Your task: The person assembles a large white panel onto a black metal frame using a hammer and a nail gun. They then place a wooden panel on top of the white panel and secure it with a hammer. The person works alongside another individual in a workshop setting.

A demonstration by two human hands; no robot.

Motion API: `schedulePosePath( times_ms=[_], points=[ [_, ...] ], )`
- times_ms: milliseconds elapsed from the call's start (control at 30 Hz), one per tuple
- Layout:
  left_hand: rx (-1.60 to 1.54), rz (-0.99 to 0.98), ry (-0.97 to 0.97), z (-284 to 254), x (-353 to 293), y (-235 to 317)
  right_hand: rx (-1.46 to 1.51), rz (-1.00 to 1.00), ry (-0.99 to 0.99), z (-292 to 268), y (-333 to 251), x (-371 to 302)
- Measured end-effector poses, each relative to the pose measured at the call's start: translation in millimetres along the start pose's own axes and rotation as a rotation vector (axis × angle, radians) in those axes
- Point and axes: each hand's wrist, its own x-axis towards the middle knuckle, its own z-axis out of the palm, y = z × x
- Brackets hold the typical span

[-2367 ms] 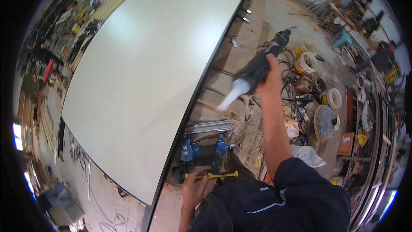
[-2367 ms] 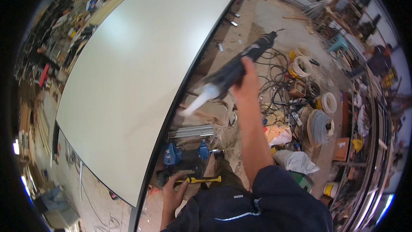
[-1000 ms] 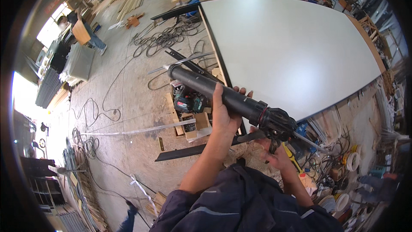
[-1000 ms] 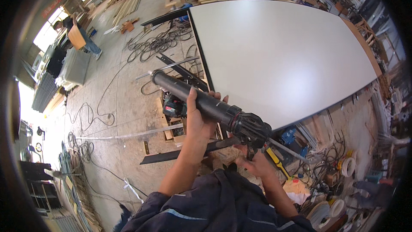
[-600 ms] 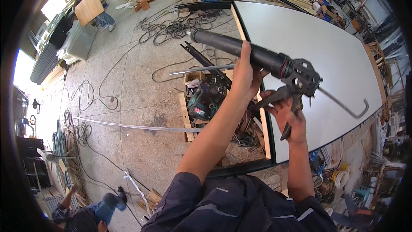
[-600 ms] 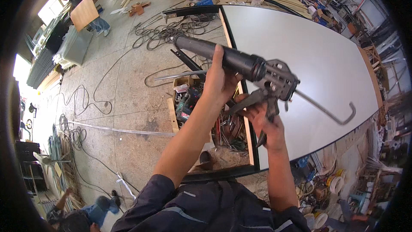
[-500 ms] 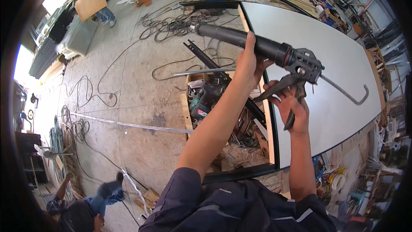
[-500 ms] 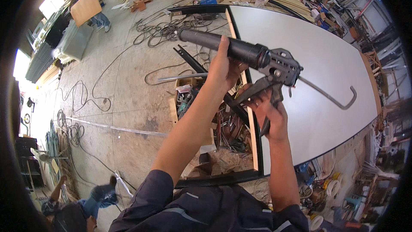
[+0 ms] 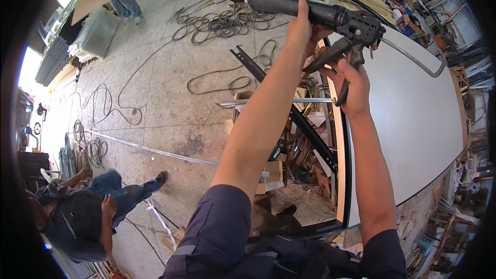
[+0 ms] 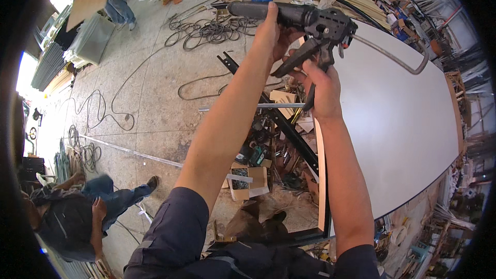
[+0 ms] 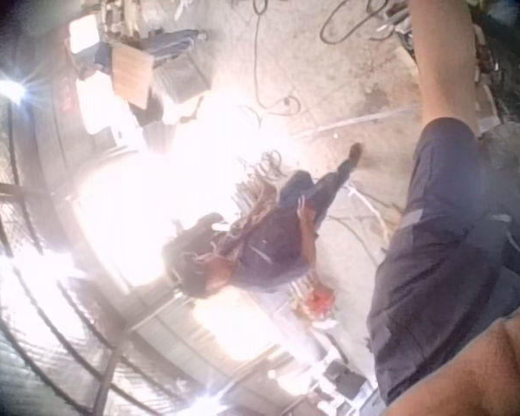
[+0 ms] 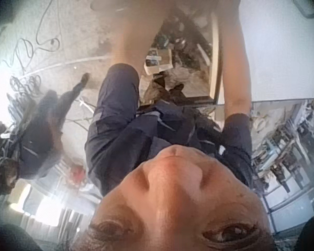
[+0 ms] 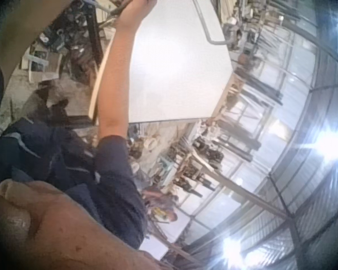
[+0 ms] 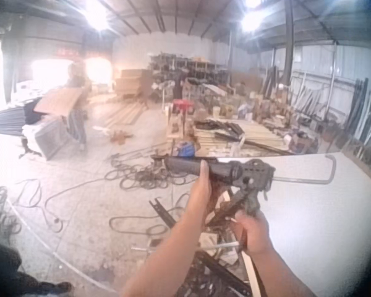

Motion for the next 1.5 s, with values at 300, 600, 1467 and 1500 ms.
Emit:
schedulePosePath(
  times_ms=[300, 600, 1467, 1500],
  points=[
    [0.018, 0.025, 0.070, -28, 38, 8, -0.068, 0.036, -0.014, -2, 21, 48],
    [0.044, 0.087, 0.007, -41, 47, -1, -0.165, 0.056, 0.021, -17, 28, 57],
    [-0.004, -0.130, -0.132, 49, 48, -115, -0.323, -0.038, 0.285, -85, -33, -14],
    [-0.016, -0.126, -0.151, 53, 46, -114, -0.291, -0.051, 0.286, -84, -35, -18]
  ],
)
